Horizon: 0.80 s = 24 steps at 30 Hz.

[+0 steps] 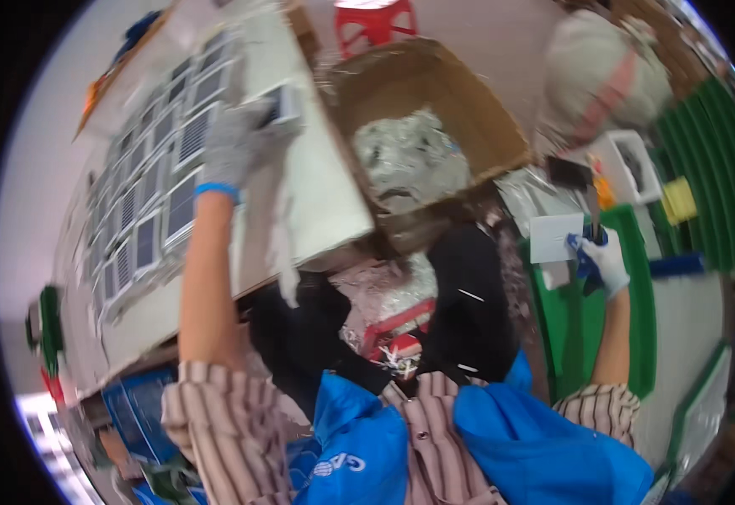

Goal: Inspect and clean the edges of small solar panels using a handheld tool and gloves before sorting them.

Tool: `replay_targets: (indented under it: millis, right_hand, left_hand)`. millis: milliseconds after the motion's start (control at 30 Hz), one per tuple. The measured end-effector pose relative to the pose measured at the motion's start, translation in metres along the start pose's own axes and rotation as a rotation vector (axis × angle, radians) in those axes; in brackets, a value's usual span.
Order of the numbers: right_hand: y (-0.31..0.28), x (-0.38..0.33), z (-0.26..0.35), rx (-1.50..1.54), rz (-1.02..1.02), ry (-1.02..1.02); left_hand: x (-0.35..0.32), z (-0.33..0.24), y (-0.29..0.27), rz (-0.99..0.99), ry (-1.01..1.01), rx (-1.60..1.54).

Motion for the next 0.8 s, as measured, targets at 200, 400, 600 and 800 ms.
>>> replay_targets:
  millis: [200,400,600,800]
  right_hand:
    - [-0.085,0.047,-0.097,-0.367,-0.06,0.325]
    - [-0.073,0.048,-0.099,-0.664,-0.357,-0.179]
    - [0.12,-0.013,0.003,-0.088,0.023,-0.537]
    - [0.3,0.019,-0.004,0.36,0.43,-0.41]
  left_hand:
    - [-0.001,0.016,-0.004,-0.322,0.021,0.067]
    - [-0.089,-0.078,-0.042,-0.332,0.114,0.26]
    - [-0.09,-0.119,-0.052,0.026,-0.028,-0.216]
    - [-0.086,-0.131,-0.029,-0.089,-0.217,-0.233]
Point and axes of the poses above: each hand's wrist, its own x-axis towards the middle knuckle, its own y-axis out of the palm, z = x × y, the point moved 8 cm from there along x, towards the middle knuckle, and after that the axes turned 14 degrees about x, right-handed, at the moved point
